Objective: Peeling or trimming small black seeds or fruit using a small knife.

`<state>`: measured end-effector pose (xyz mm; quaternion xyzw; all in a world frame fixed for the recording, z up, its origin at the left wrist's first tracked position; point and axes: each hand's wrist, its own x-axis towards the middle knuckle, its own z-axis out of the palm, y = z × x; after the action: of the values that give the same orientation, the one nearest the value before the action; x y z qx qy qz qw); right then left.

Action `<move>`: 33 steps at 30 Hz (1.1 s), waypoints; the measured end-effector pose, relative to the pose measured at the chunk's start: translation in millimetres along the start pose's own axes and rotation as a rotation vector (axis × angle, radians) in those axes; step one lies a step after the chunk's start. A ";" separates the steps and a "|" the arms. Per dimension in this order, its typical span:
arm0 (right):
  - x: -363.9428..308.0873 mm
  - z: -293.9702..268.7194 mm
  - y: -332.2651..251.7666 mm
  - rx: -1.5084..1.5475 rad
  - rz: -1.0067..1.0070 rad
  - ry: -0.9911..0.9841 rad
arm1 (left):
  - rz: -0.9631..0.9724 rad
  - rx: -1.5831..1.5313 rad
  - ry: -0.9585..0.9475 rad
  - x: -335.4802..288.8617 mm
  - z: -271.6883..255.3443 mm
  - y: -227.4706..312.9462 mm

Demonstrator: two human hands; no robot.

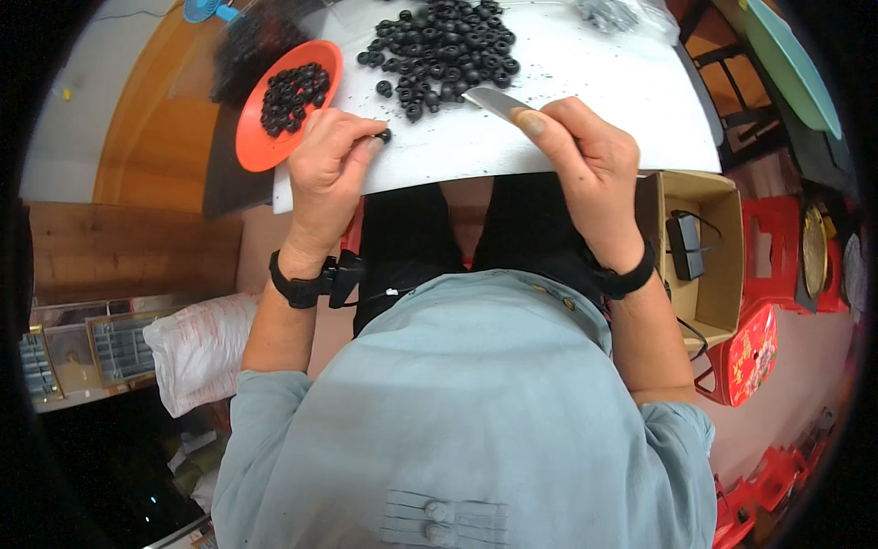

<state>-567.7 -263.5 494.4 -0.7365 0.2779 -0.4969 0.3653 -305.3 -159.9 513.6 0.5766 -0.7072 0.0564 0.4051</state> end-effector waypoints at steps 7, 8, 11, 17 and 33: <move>-20.9 21.0 -21.9 -0.276 -0.274 -0.023 | -0.092 0.036 -0.069 -10.9 -2.6 -18.7; -14.4 36.2 -39.0 -0.280 -0.436 -0.073 | -0.077 0.077 -0.059 -20.3 -13.5 -36.3; 2.8 90.1 -82.4 -0.229 -0.737 -0.306 | 0.072 -0.021 -0.110 -16.5 -26.5 -42.9; 23.9 133.9 -173.6 -0.025 -0.611 -0.836 | 0.172 0.044 -0.154 -3.6 -15.6 -42.3; 45.4 165.9 -203.6 0.024 -0.863 -0.590 | 0.342 0.420 -0.263 -10.2 -24.3 -117.9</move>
<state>-387.1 -137.2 644.4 -0.8884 -0.1713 -0.3768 0.1985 -191.3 -177.5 477.6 0.5227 -0.8134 0.1938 0.1664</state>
